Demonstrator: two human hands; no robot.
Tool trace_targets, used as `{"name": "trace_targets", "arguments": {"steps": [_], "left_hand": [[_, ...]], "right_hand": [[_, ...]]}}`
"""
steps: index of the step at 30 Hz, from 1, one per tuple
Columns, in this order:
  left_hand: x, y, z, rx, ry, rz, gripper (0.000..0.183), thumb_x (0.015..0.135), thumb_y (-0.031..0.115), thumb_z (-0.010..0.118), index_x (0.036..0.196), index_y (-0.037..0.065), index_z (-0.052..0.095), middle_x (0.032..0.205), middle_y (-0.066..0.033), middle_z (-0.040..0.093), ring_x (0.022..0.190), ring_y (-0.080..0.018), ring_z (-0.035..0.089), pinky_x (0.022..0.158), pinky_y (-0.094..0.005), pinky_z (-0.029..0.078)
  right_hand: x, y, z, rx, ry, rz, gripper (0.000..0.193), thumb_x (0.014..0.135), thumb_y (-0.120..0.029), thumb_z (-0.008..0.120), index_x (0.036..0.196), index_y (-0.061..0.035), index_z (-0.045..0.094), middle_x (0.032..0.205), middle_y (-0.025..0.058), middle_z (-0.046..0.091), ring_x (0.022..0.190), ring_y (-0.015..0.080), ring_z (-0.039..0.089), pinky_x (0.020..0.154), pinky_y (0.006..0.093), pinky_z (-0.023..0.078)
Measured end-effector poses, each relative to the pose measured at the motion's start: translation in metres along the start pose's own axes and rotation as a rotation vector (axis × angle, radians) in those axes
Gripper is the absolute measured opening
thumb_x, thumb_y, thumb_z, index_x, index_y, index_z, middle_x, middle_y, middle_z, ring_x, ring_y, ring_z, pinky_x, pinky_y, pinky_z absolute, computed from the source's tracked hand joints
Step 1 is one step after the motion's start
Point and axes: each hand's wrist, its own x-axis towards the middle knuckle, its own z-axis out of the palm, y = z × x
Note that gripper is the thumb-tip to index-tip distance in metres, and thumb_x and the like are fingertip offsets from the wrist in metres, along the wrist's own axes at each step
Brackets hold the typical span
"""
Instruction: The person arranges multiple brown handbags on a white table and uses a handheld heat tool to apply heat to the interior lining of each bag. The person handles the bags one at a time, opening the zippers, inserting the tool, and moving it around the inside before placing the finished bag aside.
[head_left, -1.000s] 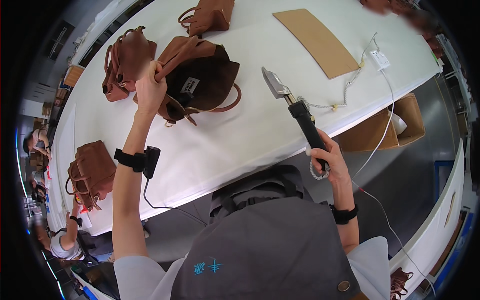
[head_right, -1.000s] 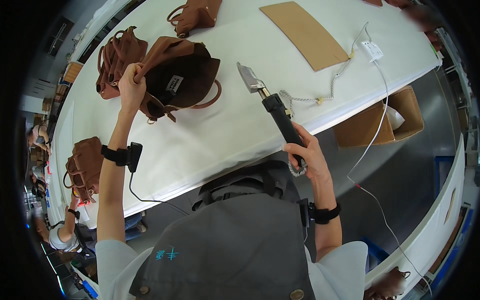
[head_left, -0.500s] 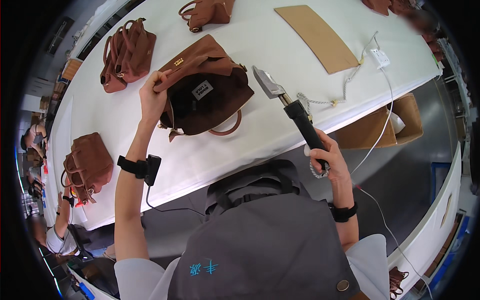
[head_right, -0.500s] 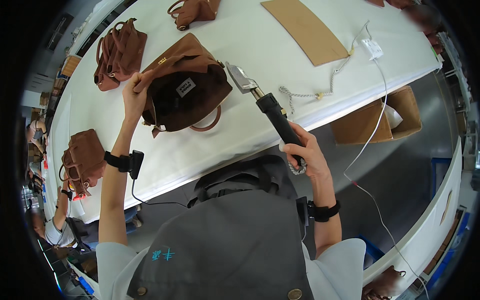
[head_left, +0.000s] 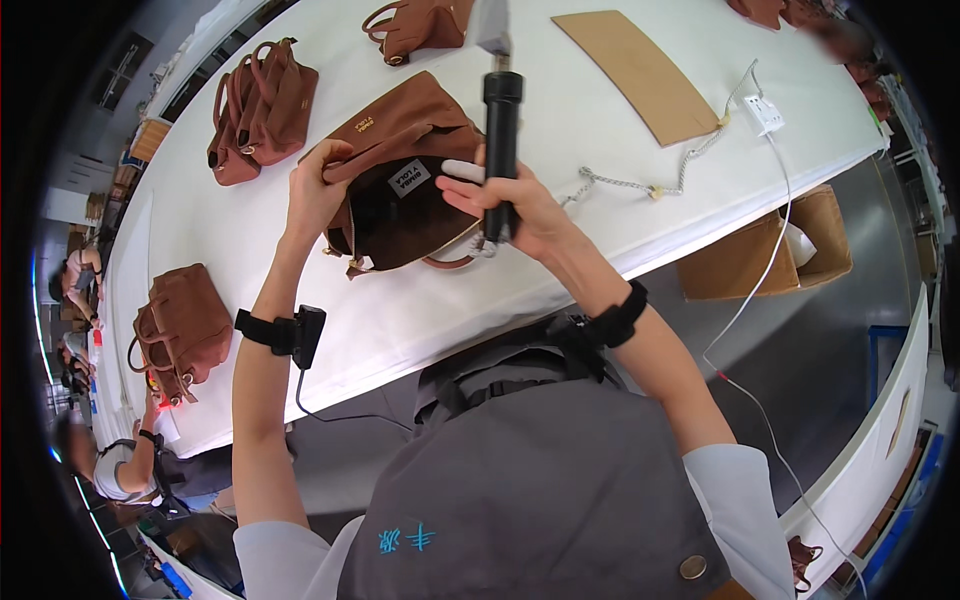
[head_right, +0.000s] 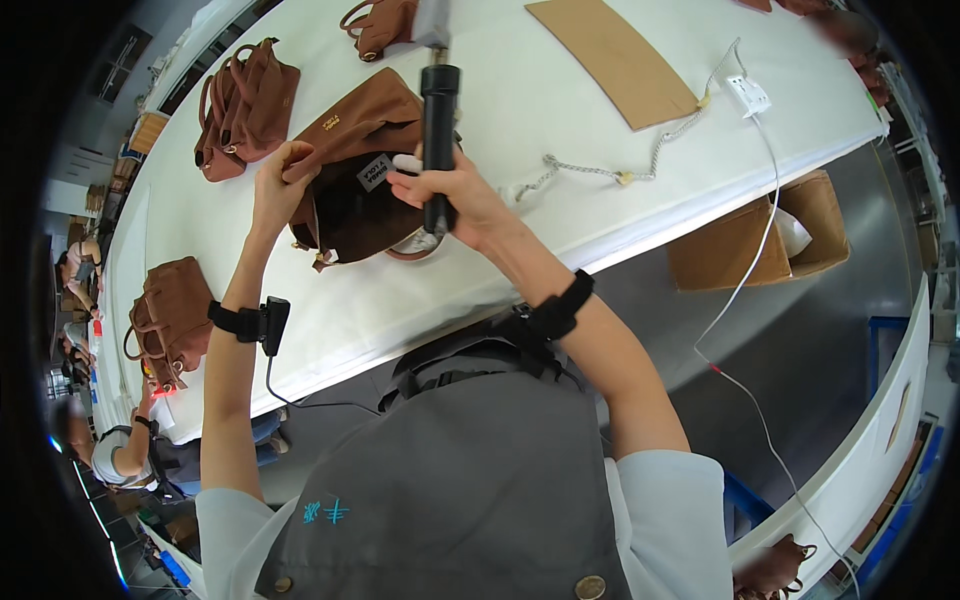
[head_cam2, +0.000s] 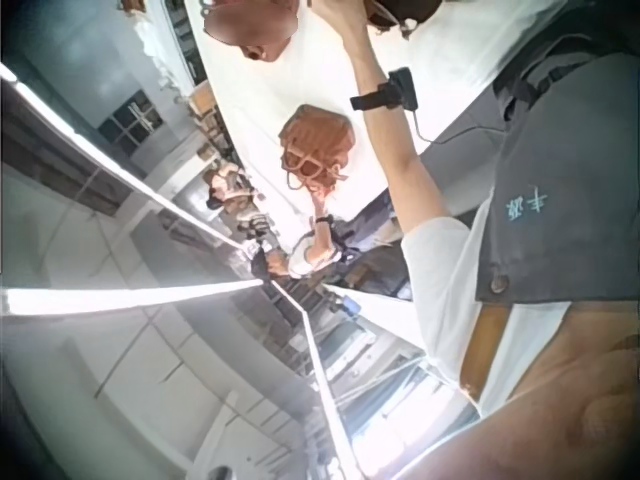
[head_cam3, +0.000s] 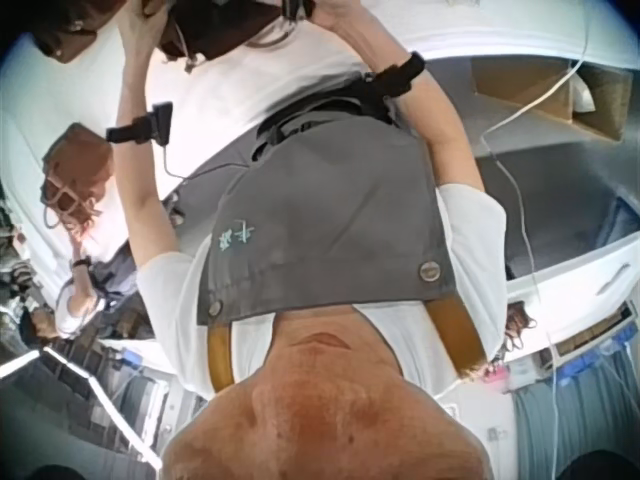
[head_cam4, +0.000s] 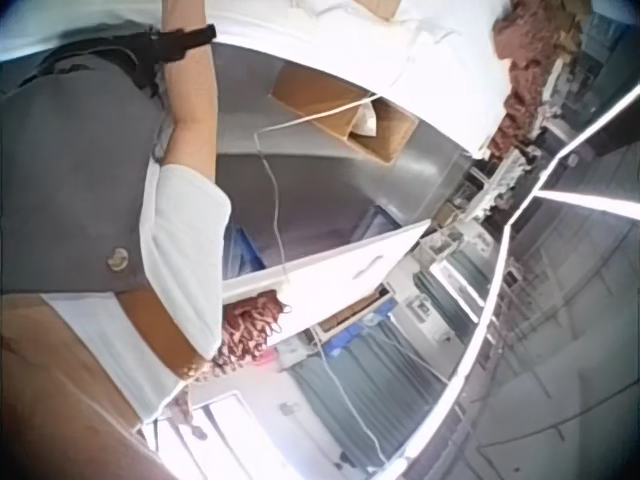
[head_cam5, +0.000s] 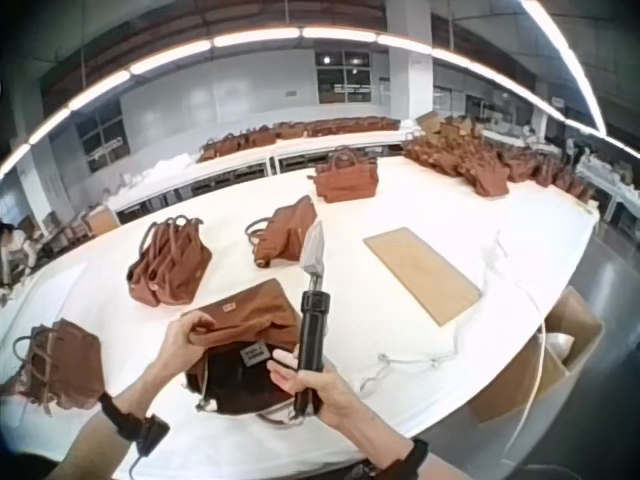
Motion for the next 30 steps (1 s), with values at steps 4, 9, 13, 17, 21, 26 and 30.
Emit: {"name": "trace_targets", "arguments": {"steps": [4, 9, 13, 17, 21, 26, 30], "left_hand": [[-0.008, -0.009, 0.002, 0.059, 0.025, 0.003, 0.046, 0.076, 0.004, 0.072, 0.117, 0.003, 0.052, 0.107, -0.0147, 0.064, 0.097, -0.0234, 0.064, 0.084, -0.0296, 0.048], [-0.056, 0.019, 0.016, 0.392, 0.150, -0.070, 0.103, 0.065, 0.014, 0.082, 0.145, 0.011, 0.017, 0.134, -0.0199, 0.045, 0.123, -0.0327, 0.046, 0.099, -0.0527, 0.034], [-0.078, -0.022, 0.044, 0.666, 0.237, -0.137, 0.110, 0.063, 0.009, 0.076, 0.148, 0.012, 0.007, 0.133, -0.0142, 0.043, 0.127, -0.0292, 0.040, 0.101, -0.0608, 0.021], [-0.076, -0.039, 0.057, 0.714, 0.357, -0.133, 0.100, 0.066, 0.000, 0.066, 0.148, 0.011, 0.011, 0.126, -0.0068, 0.048, 0.118, -0.0249, 0.045, 0.094, -0.0506, 0.026], [-0.066, -0.046, 0.060, 0.715, 0.419, -0.192, 0.082, 0.069, 0.002, 0.066, 0.142, 0.015, 0.032, 0.115, -0.0025, 0.055, 0.107, -0.0212, 0.051, 0.086, -0.0434, 0.029], [-0.046, -0.063, 0.045, 0.737, 0.396, 0.000, 0.029, 0.073, 0.010, 0.066, 0.101, 0.017, 0.064, 0.085, 0.0026, 0.063, 0.076, -0.0195, 0.058, 0.078, -0.0346, 0.032], [-0.033, -0.052, 0.035, 0.618, 0.399, -0.005, 0.013, 0.074, 0.012, 0.064, 0.086, 0.016, 0.068, 0.069, 0.0018, 0.061, 0.071, -0.0216, 0.062, 0.075, -0.0327, 0.032]], "right_hand": [[0.041, 0.021, 0.030, -0.092, 0.014, -0.013, 0.038, 0.060, 0.004, 0.062, 0.093, -0.0071, 0.046, 0.088, 0.0073, 0.045, 0.090, 0.0214, 0.055, 0.070, 0.0308, 0.047], [0.052, 0.016, 0.038, -0.131, -0.049, -0.056, 0.038, 0.060, 0.003, 0.062, 0.093, -0.0078, 0.047, 0.086, 0.0077, 0.046, 0.077, 0.0178, 0.054, 0.067, 0.0302, 0.045], [0.051, 0.016, 0.047, -0.060, -0.063, -0.017, 0.037, 0.060, 0.004, 0.061, 0.092, -0.0077, 0.047, 0.083, 0.0078, 0.045, 0.068, 0.0158, 0.051, 0.067, 0.0300, 0.045], [0.050, 0.022, 0.049, -0.059, -0.092, -0.007, 0.037, 0.059, 0.004, 0.061, 0.091, -0.0077, 0.047, 0.083, 0.0072, 0.044, 0.068, 0.0157, 0.050, 0.067, 0.0300, 0.046], [0.049, 0.024, 0.052, -0.074, -0.078, -0.001, 0.037, 0.059, 0.005, 0.061, 0.091, -0.0078, 0.046, 0.083, 0.0061, 0.043, 0.072, 0.0157, 0.049, 0.070, 0.0303, 0.046], [0.051, 0.020, 0.041, -0.144, -0.056, 0.031, 0.038, 0.059, 0.006, 0.061, 0.092, -0.0083, 0.047, 0.088, 0.0062, 0.043, 0.090, 0.0186, 0.053, 0.078, 0.0356, 0.050], [0.039, 0.010, 0.004, -0.131, 0.014, 0.076, 0.054, 0.063, 0.009, 0.059, 0.114, -0.0022, 0.043, 0.113, 0.0116, 0.042, 0.107, 0.0267, 0.057, 0.080, 0.0420, 0.056]]}}
